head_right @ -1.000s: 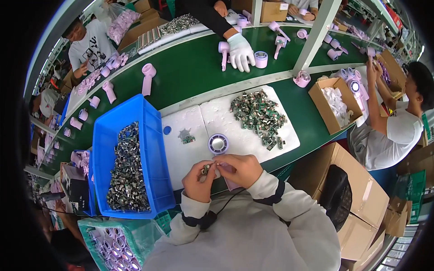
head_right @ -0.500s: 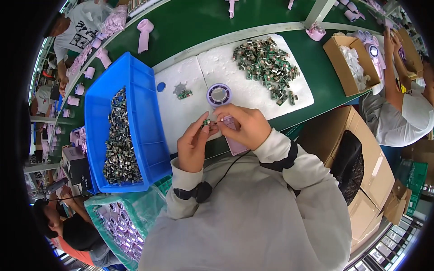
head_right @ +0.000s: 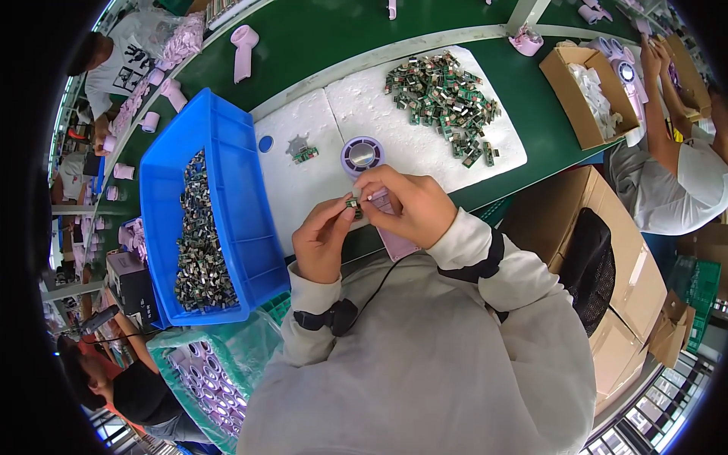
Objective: The person picks up a circuit board and a fan housing, connects the board to the internal wires by hand, and fits the board into the housing. The person then places the assembled fan onto the conveyor belt and reaches for another set of components.
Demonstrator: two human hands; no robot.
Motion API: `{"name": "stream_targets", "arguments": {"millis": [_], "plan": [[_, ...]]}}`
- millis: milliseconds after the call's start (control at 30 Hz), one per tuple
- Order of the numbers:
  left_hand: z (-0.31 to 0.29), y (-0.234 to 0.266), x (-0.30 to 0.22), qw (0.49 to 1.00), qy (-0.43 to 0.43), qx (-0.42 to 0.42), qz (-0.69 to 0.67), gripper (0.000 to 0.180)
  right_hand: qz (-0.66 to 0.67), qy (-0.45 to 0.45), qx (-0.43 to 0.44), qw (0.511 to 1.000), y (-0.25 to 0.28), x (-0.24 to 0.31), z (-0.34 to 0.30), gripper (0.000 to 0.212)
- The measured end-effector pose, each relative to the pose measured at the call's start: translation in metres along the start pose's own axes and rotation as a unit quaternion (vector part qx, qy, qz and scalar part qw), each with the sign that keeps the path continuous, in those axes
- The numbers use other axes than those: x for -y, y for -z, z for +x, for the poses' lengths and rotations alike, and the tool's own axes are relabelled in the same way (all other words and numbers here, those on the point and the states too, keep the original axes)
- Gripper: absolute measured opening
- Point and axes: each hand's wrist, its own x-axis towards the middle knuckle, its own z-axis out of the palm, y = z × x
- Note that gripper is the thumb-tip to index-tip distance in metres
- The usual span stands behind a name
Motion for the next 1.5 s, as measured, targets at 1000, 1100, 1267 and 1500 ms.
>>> {"name": "stream_targets", "arguments": {"millis": [1000, 1100, 1267, 1500], "plan": [[0.007, 0.002, 0.002, 0.995, 0.022, -0.011, -0.092, 0.026, 0.219, -0.126, 0.011, 0.967, 0.003, -0.004, 0.002, 0.021], [0.005, 0.003, 0.004, 0.989, 0.060, -0.053, -0.123, 0.026, 0.175, -0.091, 0.030, 0.980, 0.006, 0.003, 0.005, 0.019], [-0.002, 0.000, 0.006, 0.989, 0.065, -0.053, -0.121, 0.027, 0.074, 0.086, 0.040, 0.993, 0.006, -0.010, 0.003, 0.028], [-0.005, -0.004, 0.001, 0.997, 0.014, -0.037, -0.070, 0.027, 0.025, -0.019, 0.009, 0.999, 0.006, 0.006, 0.000, 0.028]]}}
